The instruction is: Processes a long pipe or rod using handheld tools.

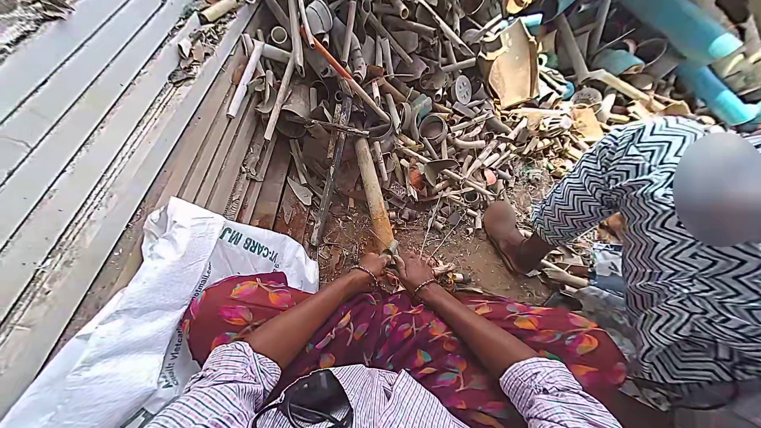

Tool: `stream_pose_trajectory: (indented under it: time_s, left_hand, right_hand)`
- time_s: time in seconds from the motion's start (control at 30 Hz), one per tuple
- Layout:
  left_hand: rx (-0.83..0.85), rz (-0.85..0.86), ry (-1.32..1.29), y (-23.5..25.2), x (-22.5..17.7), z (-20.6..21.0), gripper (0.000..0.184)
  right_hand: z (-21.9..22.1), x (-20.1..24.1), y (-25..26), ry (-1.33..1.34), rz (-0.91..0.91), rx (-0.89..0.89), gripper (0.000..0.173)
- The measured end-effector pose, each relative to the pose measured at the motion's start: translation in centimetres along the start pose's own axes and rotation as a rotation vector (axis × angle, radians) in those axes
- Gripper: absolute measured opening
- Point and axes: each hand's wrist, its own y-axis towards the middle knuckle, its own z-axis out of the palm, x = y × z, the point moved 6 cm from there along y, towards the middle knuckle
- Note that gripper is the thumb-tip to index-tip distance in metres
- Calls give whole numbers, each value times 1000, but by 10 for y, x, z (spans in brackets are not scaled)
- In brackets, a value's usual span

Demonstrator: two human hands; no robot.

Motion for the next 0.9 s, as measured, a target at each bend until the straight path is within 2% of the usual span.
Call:
stream_pose_trajectory:
  time_s: [0.07, 0.17, 0.3, 0.5, 0.67, 0.77, 0.9]
  left_hand:
    - [4, -6, -24, 0, 1, -1, 33]
    - [32, -14, -95, -4, -2, 2, 33]
    - [4, -43, -182, -10, -4, -2, 35]
    - [-25, -84, -327, -9, 5, -2, 35]
    - [-21, -106, -372, -12, 4, 1, 41]
    - [-26, -95, -326, -12, 3, -3, 37]
    - [-20, -92, -361, -7, 6, -2, 43]
  right_hand:
    - [2, 2, 1, 6, -22, -4, 59]
    - [-1, -18, 12, 32, 85, 12, 62]
    - [2, 0, 2, 40, -7, -12, 59]
    - [1, 5, 2, 20, -13, 0, 59]
    - [-1, -19, 15, 35, 121, 49, 63]
    - [1, 4, 2, 46, 23, 5, 59]
    - [-3, -12, 13, 80, 81, 8, 62]
